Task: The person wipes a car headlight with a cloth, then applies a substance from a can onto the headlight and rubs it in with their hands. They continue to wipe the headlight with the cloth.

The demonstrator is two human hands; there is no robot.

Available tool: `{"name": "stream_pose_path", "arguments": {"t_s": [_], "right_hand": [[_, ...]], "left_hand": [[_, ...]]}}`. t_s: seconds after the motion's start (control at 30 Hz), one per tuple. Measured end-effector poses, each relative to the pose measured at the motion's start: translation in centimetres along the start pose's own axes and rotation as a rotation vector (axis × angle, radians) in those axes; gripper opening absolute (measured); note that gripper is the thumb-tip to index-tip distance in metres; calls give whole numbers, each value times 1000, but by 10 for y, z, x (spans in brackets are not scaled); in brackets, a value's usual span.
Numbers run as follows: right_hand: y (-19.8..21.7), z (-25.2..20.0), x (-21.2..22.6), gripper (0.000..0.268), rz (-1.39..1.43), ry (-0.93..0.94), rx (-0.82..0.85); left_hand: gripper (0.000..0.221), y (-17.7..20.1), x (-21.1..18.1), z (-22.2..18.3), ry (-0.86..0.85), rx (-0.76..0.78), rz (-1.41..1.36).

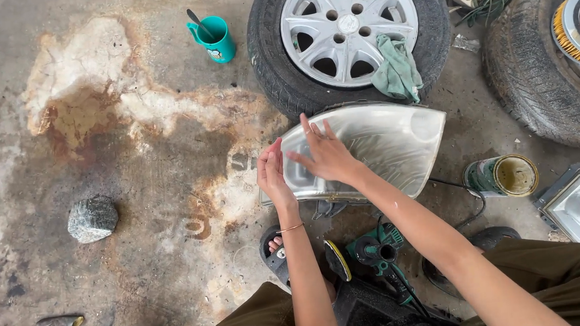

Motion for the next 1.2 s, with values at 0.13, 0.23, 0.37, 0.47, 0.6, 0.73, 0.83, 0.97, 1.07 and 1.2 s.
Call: {"name": "stream_pose_path", "arguments": {"t_s": [0.13,0.23,0.37,0.47,0.6,0.73,0.83,0.97,1.07,1.2], "right_hand": [[43,-4,10,94,-90,-204,-263],[26,-11,6,106,-156,-131,-137],[25,-27,8,100,-6,-57,-91],[12,-48,23,105,-93,-77,-124],[7,-65,34,108,27,22,-59],[-2,-71,11,99,-51,-136,-298],[-27,-81,15,114,-373,-11,81],[-33,-81,-8,104,-252,46,-83],[-55,-92,-17,106,-275,88,-100],[-75,-112,-2,110,-209,264,-77]], "left_hand": [[26,1,0,-3,-17,18,13],[26,-1,-6,-7,-25,29,10],[26,-2,-6,-9,-42,33,6],[25,-1,-9,-14,-43,41,6],[23,0,-16,-19,-52,61,13],[24,3,-21,-23,-67,55,35],[26,2,-26,-26,-69,56,57],[27,5,-30,-27,-81,46,37],[27,7,-31,-30,-82,49,32],[27,6,-34,-31,-90,59,26]]}}
Point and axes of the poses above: each hand's wrist, its own z-axis towards the middle knuckle, its own y-axis out of the back of the hand, x = y × z, the point moved 1 cm from there along z, towards the middle knuckle, and after that the axes turned 15 degrees about z, right-handed, at the moved point
